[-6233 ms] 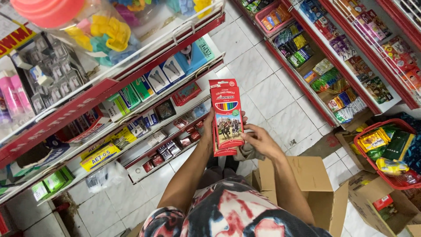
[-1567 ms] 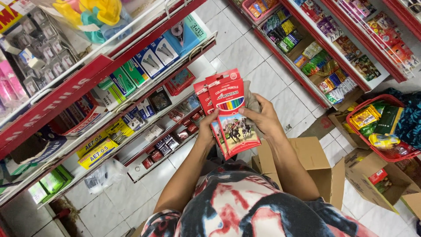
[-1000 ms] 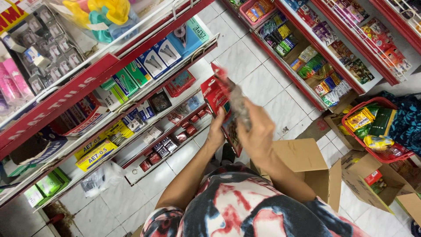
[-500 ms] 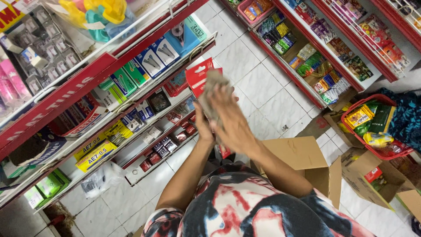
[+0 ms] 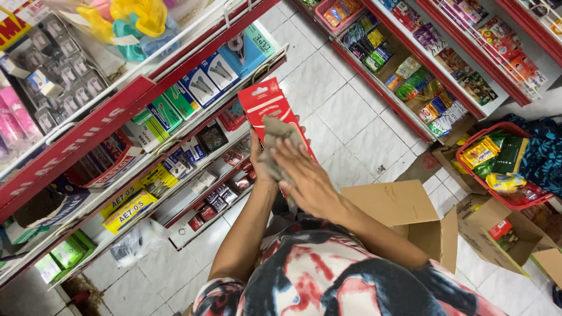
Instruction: Dusting and cleaning stationary products and shelves in a retail store using a cloth.
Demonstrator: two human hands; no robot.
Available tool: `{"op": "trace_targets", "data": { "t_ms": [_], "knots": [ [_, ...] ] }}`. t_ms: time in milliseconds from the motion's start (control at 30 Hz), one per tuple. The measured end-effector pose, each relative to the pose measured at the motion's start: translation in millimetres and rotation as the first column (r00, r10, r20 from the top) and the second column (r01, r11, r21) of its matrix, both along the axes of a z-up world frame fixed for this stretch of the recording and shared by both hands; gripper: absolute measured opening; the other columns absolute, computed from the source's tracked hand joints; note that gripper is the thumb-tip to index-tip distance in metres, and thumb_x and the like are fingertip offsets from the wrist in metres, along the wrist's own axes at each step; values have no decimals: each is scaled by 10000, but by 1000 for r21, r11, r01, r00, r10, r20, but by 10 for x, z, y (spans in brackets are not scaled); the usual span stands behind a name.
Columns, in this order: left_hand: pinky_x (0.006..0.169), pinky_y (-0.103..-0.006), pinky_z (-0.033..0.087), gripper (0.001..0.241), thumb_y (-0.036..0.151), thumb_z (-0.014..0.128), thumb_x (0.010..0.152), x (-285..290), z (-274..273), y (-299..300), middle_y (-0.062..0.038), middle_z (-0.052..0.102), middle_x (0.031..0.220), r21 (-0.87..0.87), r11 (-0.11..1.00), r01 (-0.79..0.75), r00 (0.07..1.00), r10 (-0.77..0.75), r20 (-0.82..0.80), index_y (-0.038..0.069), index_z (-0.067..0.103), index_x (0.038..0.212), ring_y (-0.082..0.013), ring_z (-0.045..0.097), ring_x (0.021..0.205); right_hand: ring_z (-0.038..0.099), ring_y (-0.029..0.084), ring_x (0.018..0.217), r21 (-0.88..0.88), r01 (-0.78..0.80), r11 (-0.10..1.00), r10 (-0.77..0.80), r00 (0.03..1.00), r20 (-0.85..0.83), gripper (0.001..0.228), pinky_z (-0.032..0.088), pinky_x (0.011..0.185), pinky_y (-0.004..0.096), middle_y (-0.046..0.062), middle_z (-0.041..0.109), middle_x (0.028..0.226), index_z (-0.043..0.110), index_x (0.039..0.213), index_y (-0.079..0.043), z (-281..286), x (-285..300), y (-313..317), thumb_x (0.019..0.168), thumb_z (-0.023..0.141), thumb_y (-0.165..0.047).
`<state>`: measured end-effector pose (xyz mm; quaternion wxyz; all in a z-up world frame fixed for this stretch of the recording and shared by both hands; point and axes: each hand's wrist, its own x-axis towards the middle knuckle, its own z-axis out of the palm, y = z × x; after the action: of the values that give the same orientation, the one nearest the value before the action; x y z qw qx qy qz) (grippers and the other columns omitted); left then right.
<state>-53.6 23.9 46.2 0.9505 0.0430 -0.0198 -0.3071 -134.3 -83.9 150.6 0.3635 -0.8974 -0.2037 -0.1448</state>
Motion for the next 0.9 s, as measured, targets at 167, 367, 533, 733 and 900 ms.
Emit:
{"op": "trace_targets", "data": {
  "t_ms": [167, 367, 533, 733, 900],
  "knots": [
    [637, -263, 554, 539, 682, 560, 914, -207, 1056, -151, -31, 560, 514, 560, 828, 7, 982, 99, -159, 174, 582, 735, -158, 626, 504, 158, 374, 1540, 1, 185, 983, -185, 982, -34, 625, 71, 1249, 511, 208, 234, 1670, 333, 1596, -36, -183, 384, -220, 1091, 403, -398],
    [998, -345, 521, 525, 586, 461, 1028, -40, 585, -68, 21, 714, 943, 558, 825, -88, 975, 186, -122, 139, 607, 1260, -164, 733, 907, 188, 312, 1554, 55, 49, 997, -46, 997, -63, 628, 109, 1254, 463, 139, 255, 1681, 349, 1594, -83, 76, -122, 185, 1063, 409, -413],
    [1115, -448, 435, 758, 627, 652, 882, -314, 593, -193, -168, 614, 1359, 639, 769, 22, 931, 217, -293, 97, 542, 1412, -280, 604, 1222, 207, 384, 1527, 20, 195, 981, -190, 971, -147, 619, 86, 1250, 521, 221, 263, 1652, 347, 1574, -17, -402, 270, -94, 1051, 441, -336],
    [907, -336, 498, 647, 681, 424, 959, -94, -677, -23, -65, 556, 1138, 473, 875, -106, 993, 117, 5, 128, 499, 1286, -202, 615, 1034, 309, 429, 1481, -14, 176, 984, -177, 982, -70, 599, 205, 1217, 547, 240, 361, 1603, 400, 1549, -30, -287, 90, 240, 1039, 470, -336],
    [629, -247, 588, 550, 555, 340, 1078, -264, -102, 75, -63, 660, 834, 46, 996, 81, 978, -71, -198, 85, 624, 1051, -147, 663, 719, 379, 366, 1467, 45, 178, 983, -167, 968, -185, 589, 204, 1233, 507, 193, 430, 1580, 427, 1538, -52, -822, -26, 144, 1048, 433, -379]
  ]
}}
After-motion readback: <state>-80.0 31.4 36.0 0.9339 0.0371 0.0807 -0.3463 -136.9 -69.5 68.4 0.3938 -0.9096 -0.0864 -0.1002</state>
